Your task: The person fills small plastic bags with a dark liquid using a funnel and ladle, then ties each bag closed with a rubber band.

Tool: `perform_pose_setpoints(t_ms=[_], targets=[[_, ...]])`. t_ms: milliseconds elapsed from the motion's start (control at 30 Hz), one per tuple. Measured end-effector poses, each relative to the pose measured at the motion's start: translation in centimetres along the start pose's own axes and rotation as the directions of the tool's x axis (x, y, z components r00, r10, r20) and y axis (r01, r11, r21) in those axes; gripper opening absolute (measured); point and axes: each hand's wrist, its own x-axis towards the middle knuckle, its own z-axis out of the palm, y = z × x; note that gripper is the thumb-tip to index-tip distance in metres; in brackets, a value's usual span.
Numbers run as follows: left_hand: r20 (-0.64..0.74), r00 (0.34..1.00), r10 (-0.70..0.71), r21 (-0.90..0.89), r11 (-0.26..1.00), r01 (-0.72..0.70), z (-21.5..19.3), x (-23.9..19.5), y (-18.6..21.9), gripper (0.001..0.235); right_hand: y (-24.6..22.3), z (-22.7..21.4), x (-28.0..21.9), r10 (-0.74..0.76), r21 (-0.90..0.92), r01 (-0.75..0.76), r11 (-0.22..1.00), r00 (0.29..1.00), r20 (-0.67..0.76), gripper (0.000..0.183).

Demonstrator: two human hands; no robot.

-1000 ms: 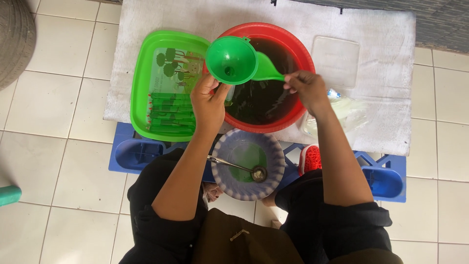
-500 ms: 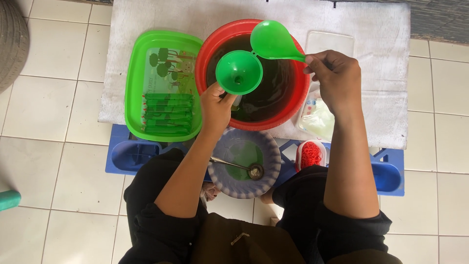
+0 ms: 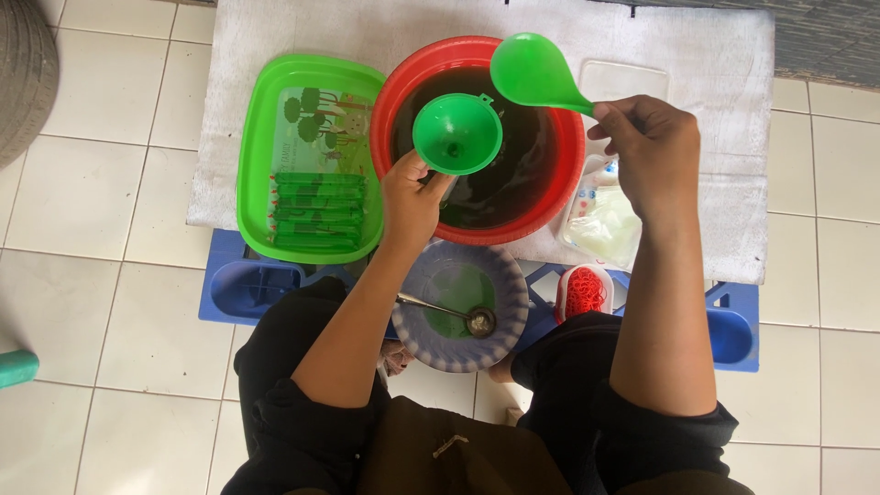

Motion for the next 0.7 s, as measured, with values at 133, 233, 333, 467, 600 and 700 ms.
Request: perform_pose_setpoints(t_ms=[133, 233, 333, 467, 600, 700], targets=[[0.018, 1.0, -0.003, 0.035, 0.999, 0.002, 0.0, 0.1, -0.4, 0.006, -1.2, -0.2, -0.4, -0.041, -0.009, 0.04, 0.999, 0.999, -0.013, 0.013], [0.036, 0.999, -0.003, 0.025, 1.0, 0.002, -0.3, 0.3, 0.0, 0.005, -2.0, 0.0, -0.5, 0.003, -0.025, -0.003, 1.0, 1.0, 0.03, 0.014], [0.046, 0.999, -0.015, 0.024, 1.0, 0.014, -0.4, 0.2, 0.1, 0.005, -2.4, 0.3, -0.9, -0.027, -0.021, 0.028, 0.999, 0.998, 0.06, 0.013], [0.027, 1.0, -0.012, 0.023, 1.0, 0.011, -0.2, 0.4, -0.5, 0.008, -3.7, 0.2, -1.3, -0.014, -0.013, 0.016, 1.0, 0.996, 0.092, 0.011], [0.022, 0.999, 0.024, -0.025, 0.999, -0.024, -0.4, 0.4, 0.6, 0.011, -5.2, -0.2, -2.0, -0.105, -0.056, 0.112, 0.992, 0.988, 0.113, 0.007], [0.011, 1.0, 0.029, -0.045, 0.999, -0.028, -0.2, 0.3, 0.4, 0.011, -6.5, 0.0, -2.4, -0.198, -0.07, 0.206, 0.976, 0.975, 0.104, 0.007]])
